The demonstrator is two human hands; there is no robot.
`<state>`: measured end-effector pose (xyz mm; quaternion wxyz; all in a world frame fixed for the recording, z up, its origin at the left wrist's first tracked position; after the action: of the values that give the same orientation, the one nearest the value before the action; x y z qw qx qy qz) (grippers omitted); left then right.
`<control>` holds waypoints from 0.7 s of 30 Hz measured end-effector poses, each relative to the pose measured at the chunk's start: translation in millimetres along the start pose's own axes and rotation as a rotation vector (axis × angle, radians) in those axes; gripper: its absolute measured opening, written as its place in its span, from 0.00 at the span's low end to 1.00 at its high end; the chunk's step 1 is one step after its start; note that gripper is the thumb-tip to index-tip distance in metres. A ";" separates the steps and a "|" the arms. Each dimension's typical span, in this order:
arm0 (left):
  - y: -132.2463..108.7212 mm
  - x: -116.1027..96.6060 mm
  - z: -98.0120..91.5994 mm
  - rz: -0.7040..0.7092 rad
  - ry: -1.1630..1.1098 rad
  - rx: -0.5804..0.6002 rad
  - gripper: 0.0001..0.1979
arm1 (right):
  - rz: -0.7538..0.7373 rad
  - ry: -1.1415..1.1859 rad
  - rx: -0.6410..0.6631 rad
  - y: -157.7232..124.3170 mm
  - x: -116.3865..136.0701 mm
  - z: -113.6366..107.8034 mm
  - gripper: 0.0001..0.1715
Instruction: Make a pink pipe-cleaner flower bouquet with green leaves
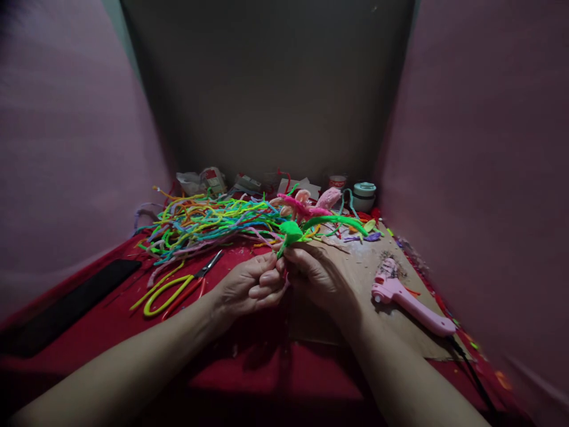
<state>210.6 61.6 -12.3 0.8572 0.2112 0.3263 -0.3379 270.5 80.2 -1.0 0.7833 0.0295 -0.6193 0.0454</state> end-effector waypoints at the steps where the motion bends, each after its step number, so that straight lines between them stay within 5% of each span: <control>1: 0.0 -0.5 1.3 0.002 0.019 0.019 0.08 | 0.029 0.048 0.014 1.1 -4.0 0.6 0.10; 6: 2.0 -9.4 -2.7 0.052 0.234 0.024 0.12 | 0.106 0.260 0.074 1.2 -9.1 8.2 0.13; 12: 4.5 -27.6 -15.7 0.111 0.529 -0.034 0.21 | 0.026 0.164 -0.057 1.5 -0.9 -4.7 0.14; 17: -2.9 -60.8 -7.5 0.398 1.253 -0.129 0.15 | -0.002 0.073 -0.137 -2.3 4.1 -9.0 0.14; 21: -7.8 -61.2 3.3 0.492 1.714 -0.135 0.11 | -0.079 -0.075 -0.221 -5.8 10.2 -12.0 0.08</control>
<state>172.3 81.4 31.9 0.3779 0.4044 0.8194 0.1493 285.0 76.1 6.2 0.7592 -0.0311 -0.6477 -0.0553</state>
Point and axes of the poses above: each hand's wrist, its own y-axis towards the middle knuckle, its own z-axis out of the palm, x = y × z, the point moved 10 cm from there along y, towards the middle knuckle, and after that the axes turned 13 degrees about z, right-handed, at the moved point
